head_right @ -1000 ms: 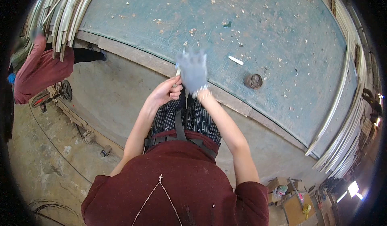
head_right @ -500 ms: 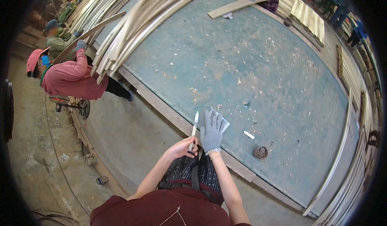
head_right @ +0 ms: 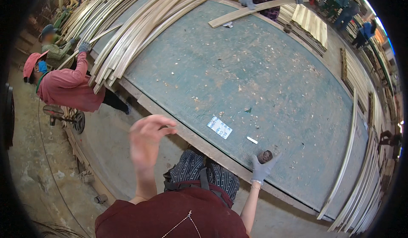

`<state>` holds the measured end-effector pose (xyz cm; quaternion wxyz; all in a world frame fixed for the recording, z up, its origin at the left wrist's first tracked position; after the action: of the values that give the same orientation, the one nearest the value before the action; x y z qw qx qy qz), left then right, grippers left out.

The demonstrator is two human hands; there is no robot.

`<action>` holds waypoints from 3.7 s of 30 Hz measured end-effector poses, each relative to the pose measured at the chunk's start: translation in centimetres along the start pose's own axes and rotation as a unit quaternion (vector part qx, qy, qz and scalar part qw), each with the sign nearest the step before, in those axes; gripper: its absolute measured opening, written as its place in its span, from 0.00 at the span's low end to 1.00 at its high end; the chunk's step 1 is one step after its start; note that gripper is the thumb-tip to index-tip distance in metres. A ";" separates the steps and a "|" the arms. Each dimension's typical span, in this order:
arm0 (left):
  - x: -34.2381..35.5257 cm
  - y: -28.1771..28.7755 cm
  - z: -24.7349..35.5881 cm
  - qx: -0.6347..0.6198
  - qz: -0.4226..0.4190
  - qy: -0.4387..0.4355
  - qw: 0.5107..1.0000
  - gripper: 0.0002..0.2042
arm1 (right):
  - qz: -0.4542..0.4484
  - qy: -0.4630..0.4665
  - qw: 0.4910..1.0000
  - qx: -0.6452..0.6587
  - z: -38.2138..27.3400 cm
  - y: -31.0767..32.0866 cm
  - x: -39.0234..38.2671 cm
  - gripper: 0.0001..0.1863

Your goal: Applying wood filler to wooden strips and sanding them at a workbench.

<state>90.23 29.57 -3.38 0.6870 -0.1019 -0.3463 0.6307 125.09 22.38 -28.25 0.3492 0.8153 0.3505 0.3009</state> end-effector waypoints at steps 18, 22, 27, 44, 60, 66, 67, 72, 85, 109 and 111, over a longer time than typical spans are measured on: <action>4.2 1.3 14.4 -0.206 -0.204 -0.110 0.951 0.16 | -0.069 0.036 0.983 0.165 -17.7 -14.0 7.7 0.52; 8.7 9.5 15.6 -0.179 -0.195 -0.124 0.957 0.18 | -0.024 0.067 0.997 -0.006 -20.8 -20.6 8.5 0.55; 9.6 27.1 13.0 -0.008 0.120 0.019 0.993 0.25 | 0.002 -0.064 0.998 -0.020 -20.1 -20.0 6.5 0.52; 14.3 31.8 7.8 0.132 0.154 0.127 0.971 0.26 | 0.067 -0.185 0.976 0.093 -19.5 -22.3 6.4 0.34; 16.6 27.7 0.9 0.192 0.107 0.217 0.951 0.26 | 0.093 -0.107 0.990 -0.017 -22.5 -20.7 4.0 0.28; 16.6 27.1 -0.2 0.197 0.079 0.228 0.950 0.25 | 0.103 -0.077 0.990 0.064 -23.1 -20.7 3.8 0.27; 16.4 27.1 -0.1 0.201 0.088 0.223 0.950 0.25 | 0.143 -0.078 0.978 0.128 -23.3 -20.6 3.5 0.27; 16.2 28.0 0.1 0.212 0.106 0.221 0.946 0.25 | -0.011 -0.098 0.995 -0.023 -22.5 -21.7 2.4 0.30; 15.5 28.1 0.0 0.240 0.084 0.203 0.946 0.25 | -0.010 -0.073 0.968 0.241 -29.6 -16.6 0.0 0.30; 15.1 27.5 -0.2 0.227 0.067 0.203 0.950 0.25 | -0.086 0.137 0.930 0.331 -40.9 -7.6 -2.6 0.32; 15.2 27.3 -0.3 0.224 0.064 0.204 0.951 0.25 | -0.032 0.141 0.932 0.332 -41.5 -7.3 -2.5 0.33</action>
<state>68.08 48.90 -14.06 0.7060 -0.0940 -0.0408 0.7007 90.49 38.99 -10.76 0.0151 0.8219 0.5022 0.2682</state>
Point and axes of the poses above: each hand's wrist, its own x-axis towards the middle knuckle, its own y-axis out of the back of the hand, z = x × y, the point moved 5 cm from there along x, towards the middle knuckle, and after that the axes turned 12 degrees about -x, right-handed, at the moved point
